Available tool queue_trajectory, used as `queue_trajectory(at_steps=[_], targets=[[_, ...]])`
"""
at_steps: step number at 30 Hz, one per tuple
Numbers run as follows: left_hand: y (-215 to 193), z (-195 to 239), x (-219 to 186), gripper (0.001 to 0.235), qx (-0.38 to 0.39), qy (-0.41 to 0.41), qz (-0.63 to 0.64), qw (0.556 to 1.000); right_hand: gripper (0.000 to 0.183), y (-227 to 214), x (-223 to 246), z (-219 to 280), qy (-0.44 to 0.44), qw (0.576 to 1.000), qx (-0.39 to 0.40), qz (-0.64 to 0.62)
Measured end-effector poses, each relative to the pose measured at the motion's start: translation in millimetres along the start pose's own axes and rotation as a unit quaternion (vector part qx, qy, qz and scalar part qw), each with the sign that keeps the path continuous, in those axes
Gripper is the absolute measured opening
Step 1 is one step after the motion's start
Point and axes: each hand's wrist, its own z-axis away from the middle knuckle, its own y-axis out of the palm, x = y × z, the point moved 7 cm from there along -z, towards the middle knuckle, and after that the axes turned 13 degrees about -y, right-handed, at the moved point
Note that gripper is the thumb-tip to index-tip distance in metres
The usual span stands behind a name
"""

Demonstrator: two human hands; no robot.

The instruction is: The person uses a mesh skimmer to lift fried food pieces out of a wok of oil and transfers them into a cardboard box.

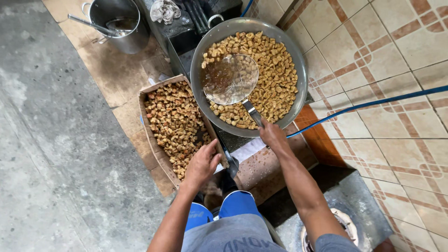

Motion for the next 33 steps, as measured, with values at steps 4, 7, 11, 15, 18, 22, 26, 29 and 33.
queue_trajectory(at_steps=[4, 7, 11, 15, 18, 22, 26, 29, 33], targets=[[7, 0, -12, 0.054, 0.018, -0.031, 0.007, 0.999, 0.057, -8, -34, 42, 0.026, 0.999, 0.036, -0.022], [8, 2, -7, 0.054, 0.009, -0.038, 0.013, 0.999, 0.060, 0, -57, 76, 0.023, 0.998, 0.055, -0.005], [22, 6, 6, 0.053, 0.014, -0.068, -0.003, 0.998, 0.057, 40, -72, 42, 0.059, 0.996, 0.058, -0.026], [40, 10, 10, 0.052, 0.031, -0.096, -0.018, 0.995, 0.057, 29, -86, 27, 0.014, 0.999, 0.014, -0.036], [45, 16, 14, 0.051, 0.021, -0.084, 0.005, 0.996, 0.057, -4, -111, 77, 0.027, 0.998, 0.050, -0.006], [49, 18, 25, 0.051, 0.010, -0.080, 0.010, 0.997, 0.059, -10, -124, 103, 0.065, 0.993, 0.102, 0.019], [60, 14, 17, 0.050, 0.012, -0.072, 0.010, 0.997, 0.059, 12, -103, 61, 0.039, 0.996, 0.078, 0.015], [60, 6, 4, 0.049, 0.019, -0.078, 0.007, 0.997, 0.058, -8, -99, 48, 0.041, 0.996, 0.084, 0.015], [59, 6, -6, 0.049, 0.027, -0.075, 0.024, 0.997, 0.056, -60, -128, 101, -0.010, 0.996, 0.056, 0.068]])
